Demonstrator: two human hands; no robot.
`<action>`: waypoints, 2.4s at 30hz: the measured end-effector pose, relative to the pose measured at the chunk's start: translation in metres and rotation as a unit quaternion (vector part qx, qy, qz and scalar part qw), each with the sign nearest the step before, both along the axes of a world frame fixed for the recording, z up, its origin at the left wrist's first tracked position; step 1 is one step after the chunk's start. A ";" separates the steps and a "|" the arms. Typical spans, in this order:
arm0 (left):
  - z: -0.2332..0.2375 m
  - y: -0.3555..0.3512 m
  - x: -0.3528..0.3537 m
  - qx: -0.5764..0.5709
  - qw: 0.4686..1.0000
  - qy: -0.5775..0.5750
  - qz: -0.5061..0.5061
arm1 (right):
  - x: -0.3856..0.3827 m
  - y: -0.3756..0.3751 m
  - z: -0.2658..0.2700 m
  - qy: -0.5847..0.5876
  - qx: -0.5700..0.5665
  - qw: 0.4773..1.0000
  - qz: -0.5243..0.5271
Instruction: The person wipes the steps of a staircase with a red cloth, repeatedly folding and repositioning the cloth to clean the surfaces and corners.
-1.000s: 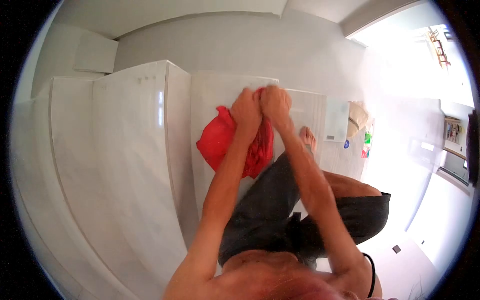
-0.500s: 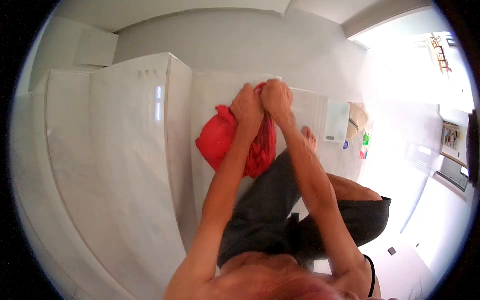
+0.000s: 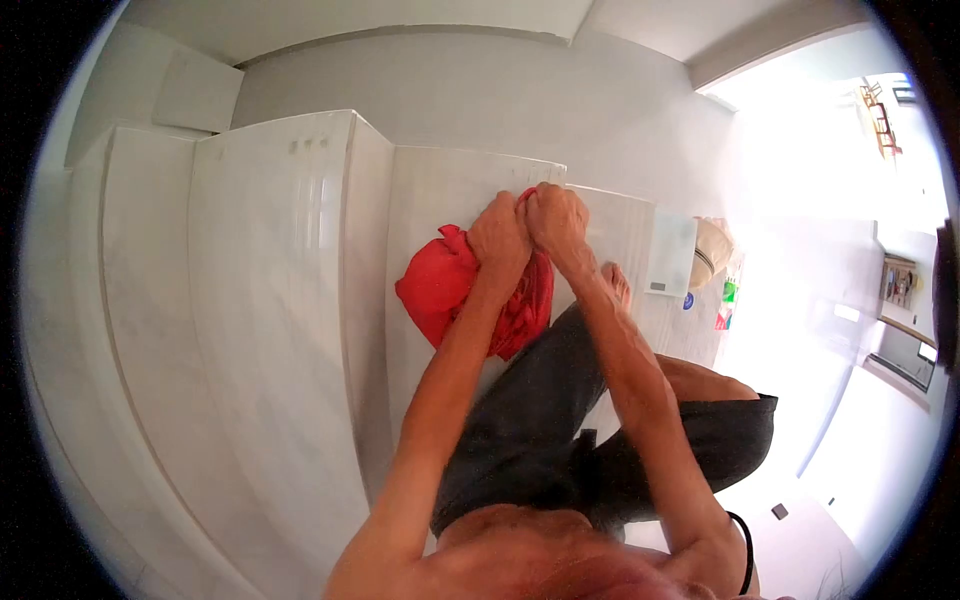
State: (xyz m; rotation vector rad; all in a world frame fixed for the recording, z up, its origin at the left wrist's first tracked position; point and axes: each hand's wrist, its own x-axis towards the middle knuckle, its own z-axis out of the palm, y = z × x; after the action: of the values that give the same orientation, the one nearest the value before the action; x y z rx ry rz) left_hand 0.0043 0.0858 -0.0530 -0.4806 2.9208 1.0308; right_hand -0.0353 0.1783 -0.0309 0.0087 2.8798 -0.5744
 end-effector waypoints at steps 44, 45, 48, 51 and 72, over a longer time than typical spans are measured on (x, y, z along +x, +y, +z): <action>0.008 -0.002 -0.005 0.012 1.000 -0.002 0.000 | -0.015 -0.004 0.001 -0.043 0.027 0.998 0.020; 0.011 -0.003 -0.001 0.024 1.000 -0.011 -0.001 | -0.010 -0.003 0.002 -0.028 0.031 0.999 0.021; 0.007 -0.005 -0.015 0.026 0.999 0.024 0.004 | -0.025 -0.005 0.000 -0.032 -0.012 0.999 0.004; -0.002 -0.003 -0.008 0.030 0.999 0.029 0.007 | -0.019 -0.004 0.003 -0.041 -0.022 0.999 0.002; -0.009 0.003 -0.038 0.009 0.998 0.059 0.002 | -0.046 -0.002 0.002 -0.030 0.024 0.999 0.006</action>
State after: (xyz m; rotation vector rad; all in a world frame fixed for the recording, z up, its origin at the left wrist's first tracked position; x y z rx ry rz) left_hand -0.0336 0.0885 -0.0617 -0.4413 3.0101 1.1228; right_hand -0.0815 0.1766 -0.0293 0.0150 2.8331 -0.4955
